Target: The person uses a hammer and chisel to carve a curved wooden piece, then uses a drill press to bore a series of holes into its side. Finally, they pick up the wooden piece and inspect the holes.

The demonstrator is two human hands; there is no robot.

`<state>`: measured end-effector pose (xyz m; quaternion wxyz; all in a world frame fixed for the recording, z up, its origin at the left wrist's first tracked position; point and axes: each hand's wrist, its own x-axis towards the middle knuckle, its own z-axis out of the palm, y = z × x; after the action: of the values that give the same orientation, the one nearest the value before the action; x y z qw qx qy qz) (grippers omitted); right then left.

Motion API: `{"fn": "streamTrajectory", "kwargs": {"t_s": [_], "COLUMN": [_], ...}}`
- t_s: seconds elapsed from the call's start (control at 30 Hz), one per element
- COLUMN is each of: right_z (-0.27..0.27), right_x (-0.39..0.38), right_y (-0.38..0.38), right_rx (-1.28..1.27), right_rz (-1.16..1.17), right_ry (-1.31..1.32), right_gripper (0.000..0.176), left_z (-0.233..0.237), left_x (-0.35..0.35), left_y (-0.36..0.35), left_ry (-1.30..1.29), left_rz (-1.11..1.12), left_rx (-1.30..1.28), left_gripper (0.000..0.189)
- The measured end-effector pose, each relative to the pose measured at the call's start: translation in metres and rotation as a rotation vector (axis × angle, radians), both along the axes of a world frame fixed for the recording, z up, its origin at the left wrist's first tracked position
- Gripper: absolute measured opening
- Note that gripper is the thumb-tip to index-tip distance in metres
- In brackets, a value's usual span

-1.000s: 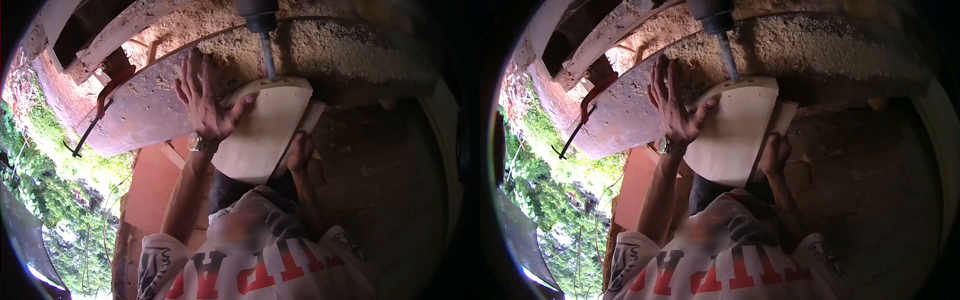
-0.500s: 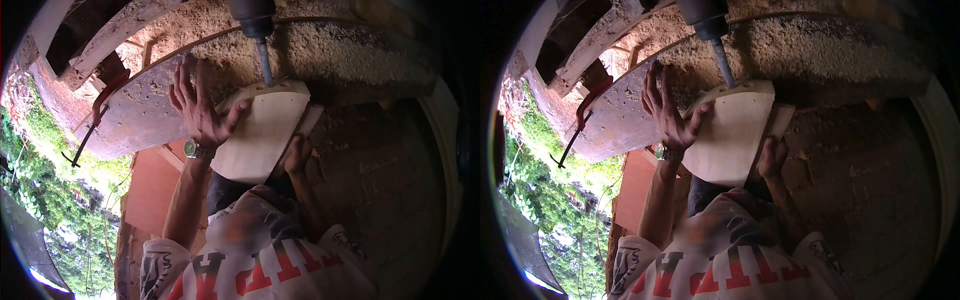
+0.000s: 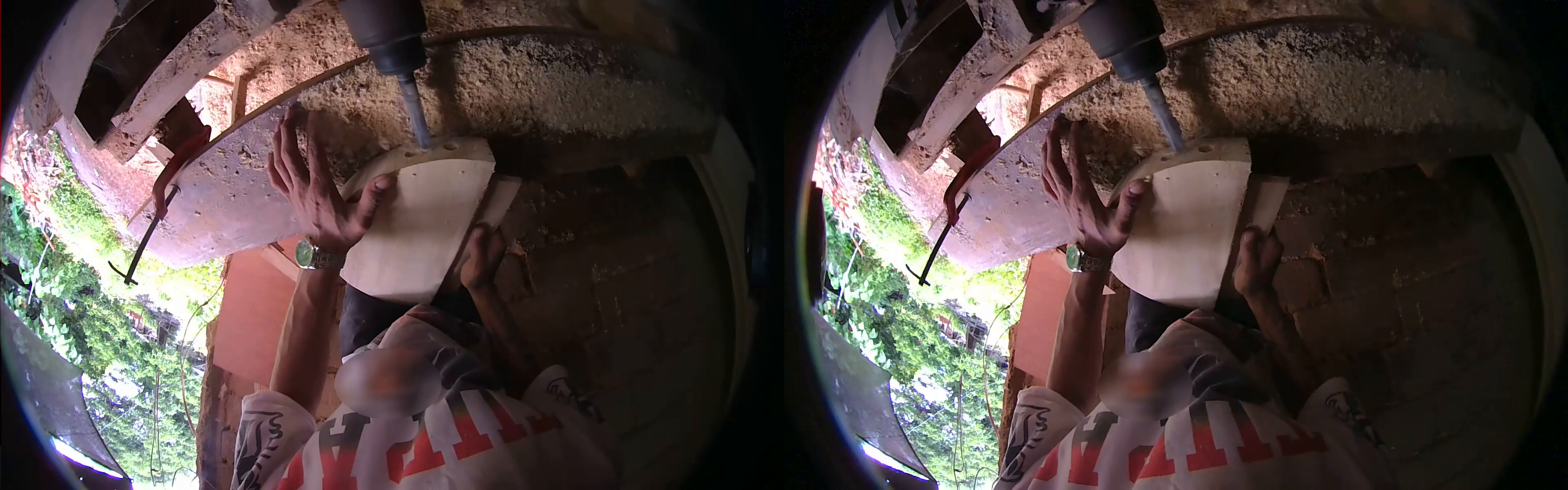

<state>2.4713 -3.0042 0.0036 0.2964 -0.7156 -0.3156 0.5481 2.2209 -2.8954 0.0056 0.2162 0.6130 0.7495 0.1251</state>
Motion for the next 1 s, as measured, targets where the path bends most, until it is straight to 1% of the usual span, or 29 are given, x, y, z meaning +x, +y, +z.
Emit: {"fn": "streamTrajectory", "kwargs": {"t_s": [0.1, 0.2, 0.3, 0.4, 0.5, 0.6, 0.7, 0.9, 1.0], "right_z": [-0.001, -0.003, 0.001, -0.001, -0.004, -0.002, 0.003, 0.0, 0.002], "right_x": [0.002, 0.001, -0.001, 0.001, 0.006, 0.006, 0.006, 0.007, 0.004], "right_y": [0.0, 0.002, 0.005, 0.003, -0.001, 0.0, 0.005, 0.005, 0.01], "right_rx": [0.005, 0.077, 0.049, 0.033, 0.019, 0.0, -0.051, -0.046, -0.059], "right_rz": [0.028, 0.051, 0.037, 0.023, 0.072, 0.057, 0.125, 0.093, 0.071], "right_ry": [-0.028, -0.026, -0.034, -0.015, -0.025, -0.013, -0.056, -0.039, -0.059], "right_gripper": [0.045, 0.044, 0.042, 0.041, 0.041, 0.043, 0.046, 0.043, 0.042], "left_z": [0.0, 0.001, -0.001, -0.002, -0.003, -0.002, -0.002, -0.005, -0.005], "left_x": [0.0, 0.0, -0.001, 0.0, -0.001, -0.002, -0.003, -0.005, -0.006], "left_y": [0.001, 0.003, 0.0, 0.0, 0.0, 0.001, 0.003, 0.003, 0.003], "left_ry": [0.007, 0.018, 0.021, 0.006, 0.011, 0.02, 0.021, 0.041, 0.009], "left_rz": [-0.005, 0.007, -0.003, 0.014, 0.003, -0.004, 0.0, -0.012, -0.005], "left_rx": [-0.012, -0.032, -0.017, -0.01, 0.011, 0.001, -0.025, -0.016, -0.038], "left_gripper": [0.103, 0.108, 0.103, 0.105, 0.104, 0.103, 0.104, 0.105, 0.107]}}
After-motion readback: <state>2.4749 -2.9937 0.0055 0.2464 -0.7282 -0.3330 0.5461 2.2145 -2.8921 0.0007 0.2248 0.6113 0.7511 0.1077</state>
